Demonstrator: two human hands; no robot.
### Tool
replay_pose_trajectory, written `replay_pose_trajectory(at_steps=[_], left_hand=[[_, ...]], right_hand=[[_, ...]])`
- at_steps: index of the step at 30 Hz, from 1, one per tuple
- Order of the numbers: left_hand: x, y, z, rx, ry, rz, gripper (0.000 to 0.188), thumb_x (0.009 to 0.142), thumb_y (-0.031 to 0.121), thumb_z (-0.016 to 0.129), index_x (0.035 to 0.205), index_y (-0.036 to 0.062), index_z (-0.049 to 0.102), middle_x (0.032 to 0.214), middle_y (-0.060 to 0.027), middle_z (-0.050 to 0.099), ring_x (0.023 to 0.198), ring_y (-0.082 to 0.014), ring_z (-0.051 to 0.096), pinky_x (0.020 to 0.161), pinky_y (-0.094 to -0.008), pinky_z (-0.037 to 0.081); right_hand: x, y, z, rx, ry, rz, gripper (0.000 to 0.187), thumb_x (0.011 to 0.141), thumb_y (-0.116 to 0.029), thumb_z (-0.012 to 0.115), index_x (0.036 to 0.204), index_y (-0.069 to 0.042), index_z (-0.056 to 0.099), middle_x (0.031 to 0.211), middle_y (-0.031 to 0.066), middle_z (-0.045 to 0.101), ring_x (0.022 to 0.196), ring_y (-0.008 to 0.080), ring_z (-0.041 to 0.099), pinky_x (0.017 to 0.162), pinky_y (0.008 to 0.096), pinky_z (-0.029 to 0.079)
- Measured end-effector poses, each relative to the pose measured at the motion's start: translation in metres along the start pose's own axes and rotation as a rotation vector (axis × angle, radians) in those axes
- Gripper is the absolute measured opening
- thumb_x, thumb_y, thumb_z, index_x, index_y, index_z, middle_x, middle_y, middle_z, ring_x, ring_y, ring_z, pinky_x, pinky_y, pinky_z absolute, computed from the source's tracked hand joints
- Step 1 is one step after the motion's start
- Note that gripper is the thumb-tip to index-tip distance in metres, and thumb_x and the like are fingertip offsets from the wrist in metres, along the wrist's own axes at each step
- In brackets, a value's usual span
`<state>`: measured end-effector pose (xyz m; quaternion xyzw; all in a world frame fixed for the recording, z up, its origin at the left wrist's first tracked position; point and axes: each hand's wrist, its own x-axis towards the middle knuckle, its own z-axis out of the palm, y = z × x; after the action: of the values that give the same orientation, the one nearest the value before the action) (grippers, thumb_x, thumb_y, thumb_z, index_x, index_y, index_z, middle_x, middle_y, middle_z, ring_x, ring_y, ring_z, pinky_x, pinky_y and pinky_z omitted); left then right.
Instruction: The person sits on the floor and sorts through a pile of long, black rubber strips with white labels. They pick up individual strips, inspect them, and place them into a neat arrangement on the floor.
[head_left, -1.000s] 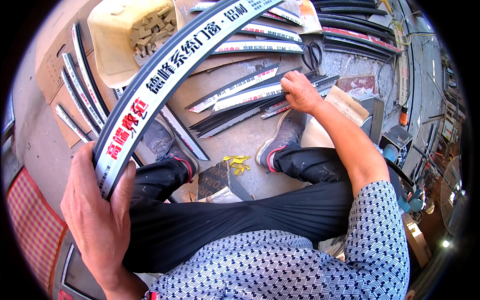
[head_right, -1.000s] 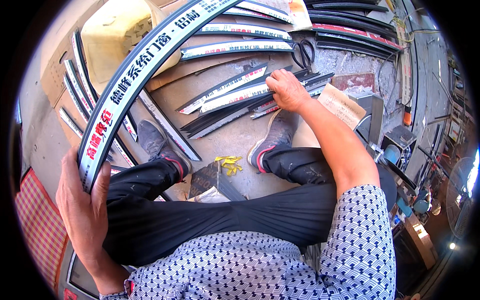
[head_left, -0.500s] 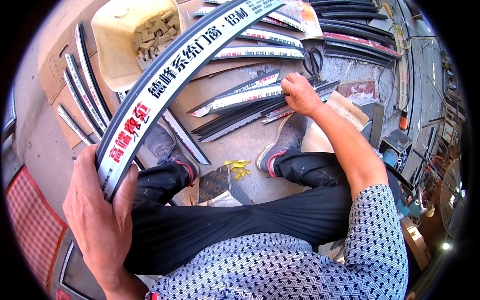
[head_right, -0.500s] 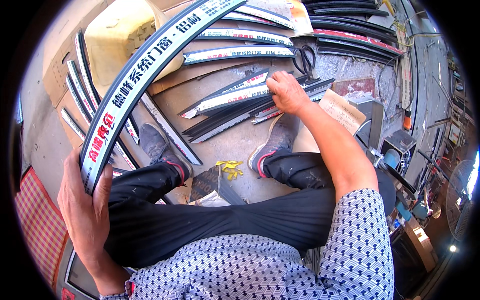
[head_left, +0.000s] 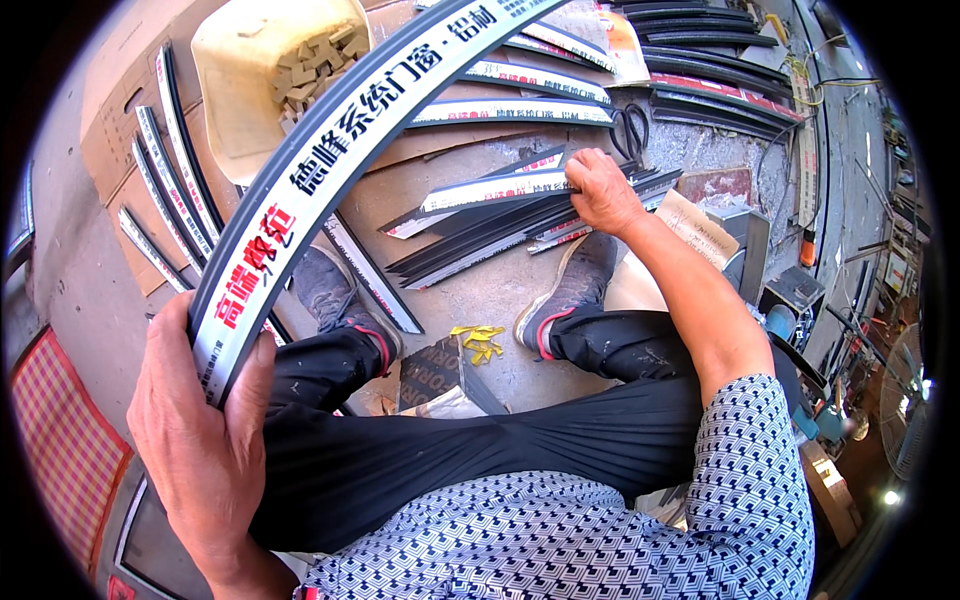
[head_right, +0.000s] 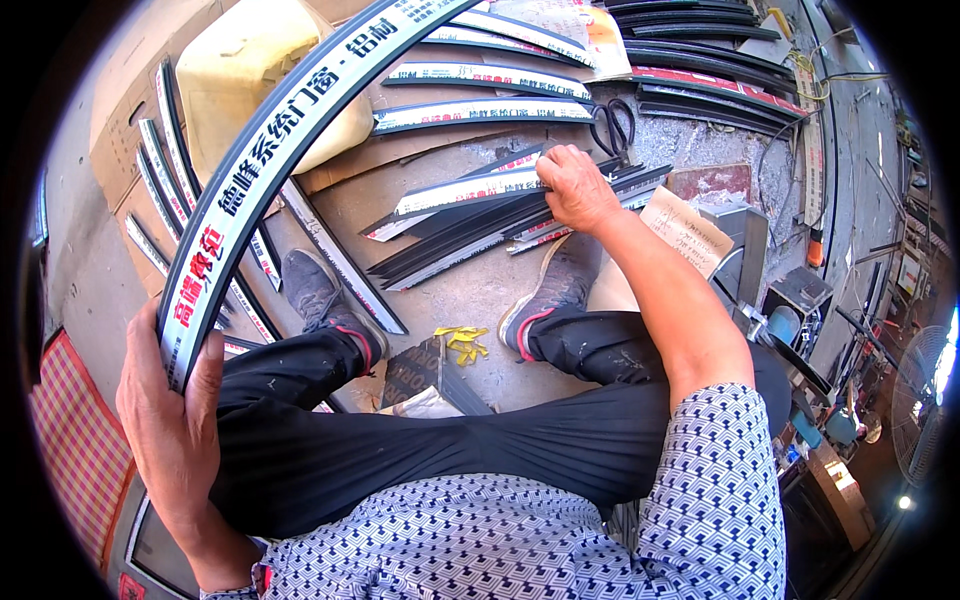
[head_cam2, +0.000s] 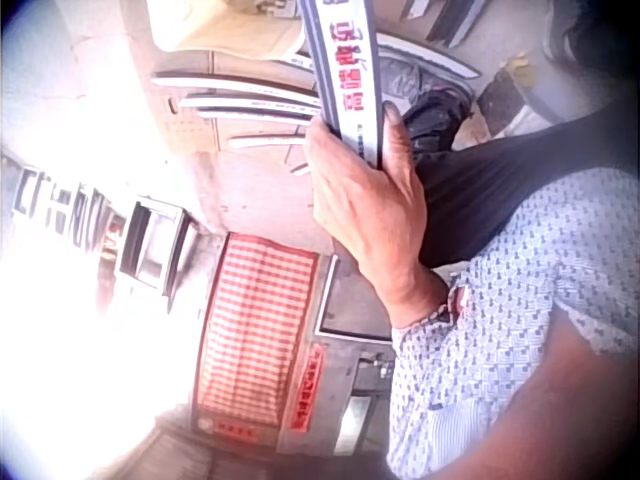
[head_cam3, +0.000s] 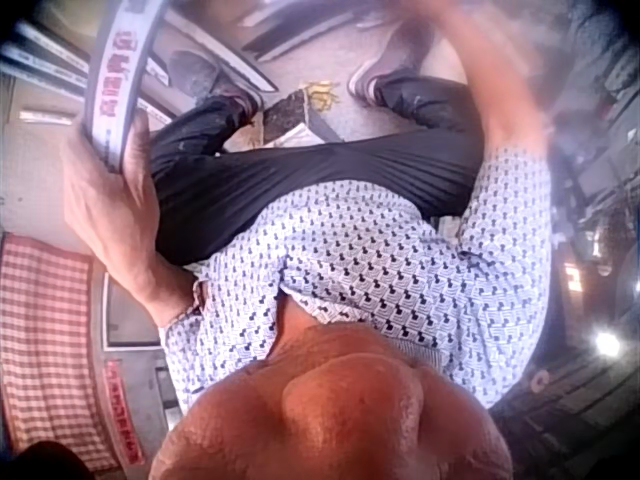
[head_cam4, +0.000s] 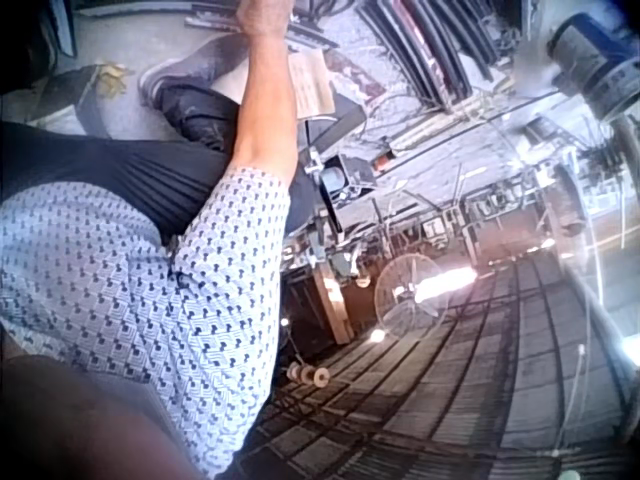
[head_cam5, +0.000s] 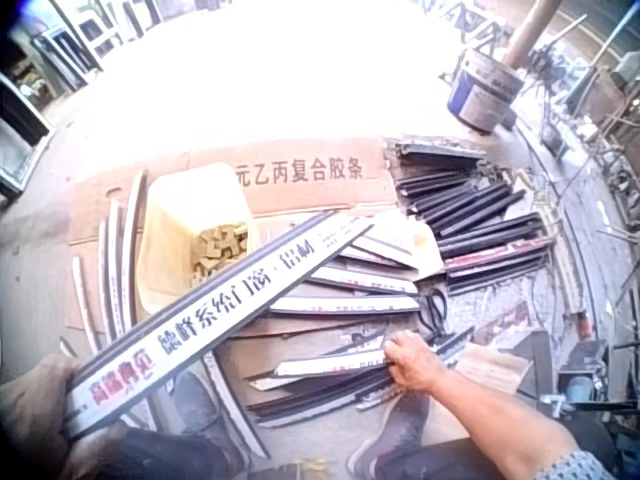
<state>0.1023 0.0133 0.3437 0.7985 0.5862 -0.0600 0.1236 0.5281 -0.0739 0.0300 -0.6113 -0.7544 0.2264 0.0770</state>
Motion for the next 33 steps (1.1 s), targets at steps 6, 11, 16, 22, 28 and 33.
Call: replay_pose_trajectory(at_steps=[6, 11, 16, 22, 28, 33], left_hand=[[0.0, -0.001, 0.001, -0.027, 0.007, -0.004, 0.046, 0.1, 0.029, 0.079, 0.132, 0.0023, 0.061, 0.101, -0.0183, 0.073, 0.082, -0.024, 0.073, 0.072, -0.0365, 0.057], [0.0, 0.0, 0.001, -0.043, 0.008, -0.006, 0.045, 0.099, 0.027, 0.08, 0.131, 0.0014, 0.06, 0.1, -0.0178, 0.072, 0.082, -0.0245, 0.073, 0.073, -0.0371, 0.056], [0.001, 0.001, 0.0, -0.033, 0.001, -0.004, 0.046, 0.099, 0.026, 0.08, 0.132, 0.001, 0.06, 0.099, -0.0181, 0.07, 0.083, -0.0251, 0.072, 0.073, -0.0373, 0.056], [0.001, 0.001, 0.001, -0.04, 0.009, 0.009, 0.046, 0.099, 0.025, 0.08, 0.132, 0.0007, 0.06, 0.1, -0.0185, 0.069, 0.082, -0.0252, 0.071, 0.074, -0.0375, 0.056], [0.003, 0.001, 0.001, -0.027, 0.006, 0.004, 0.046, 0.1, 0.028, 0.079, 0.13, 0.0006, 0.06, 0.099, -0.0185, 0.069, 0.081, -0.0249, 0.07, 0.072, -0.0367, 0.055], [0.004, 0.002, -0.001, -0.041, 0.0, -0.018, 0.046, 0.1, 0.03, 0.079, 0.129, 0.0006, 0.059, 0.097, -0.0184, 0.069, 0.079, -0.0248, 0.07, 0.071, -0.0371, 0.055]], right_hand=[[0.0, 0.001, 0.005, 0.001, -0.012, 0.005, 0.029, 0.072, 0.006, 0.064, 0.095, -0.007, 0.053, 0.102, 0.0135, 0.058, 0.104, 0.0379, 0.057, 0.091, 0.0484, 0.047], [0.002, -0.001, 0.006, -0.008, -0.035, -0.005, 0.036, 0.073, 0.006, 0.065, 0.104, -0.008, 0.055, 0.106, 0.0143, 0.058, 0.106, 0.0388, 0.058, 0.094, 0.0495, 0.047], [0.006, -0.001, 0.01, -0.004, 0.007, -0.018, 0.046, 0.071, 0.007, 0.065, 0.114, -0.006, 0.053, 0.106, 0.0158, 0.059, 0.106, 0.0408, 0.058, 0.093, 0.0504, 0.047], [0.009, 0.001, 0.013, -0.007, 0.002, -0.021, 0.051, 0.073, 0.005, 0.067, 0.12, -0.007, 0.053, 0.11, 0.0165, 0.058, 0.11, 0.041, 0.057, 0.098, 0.0513, 0.047], [0.011, 0.002, 0.02, -0.031, 0.044, 0.025, 0.062, 0.073, 0.006, 0.066, 0.133, -0.006, 0.055, 0.115, 0.0182, 0.06, 0.114, 0.042, 0.058, 0.1, 0.05, 0.049], [0.022, -0.004, 0.02, -0.061, -0.103, 0.055, 0.057, 0.078, 0.001, 0.073, 0.133, -0.009, 0.062, 0.116, 0.0143, 0.058, 0.114, 0.037, 0.057, 0.101, 0.049, 0.049]])
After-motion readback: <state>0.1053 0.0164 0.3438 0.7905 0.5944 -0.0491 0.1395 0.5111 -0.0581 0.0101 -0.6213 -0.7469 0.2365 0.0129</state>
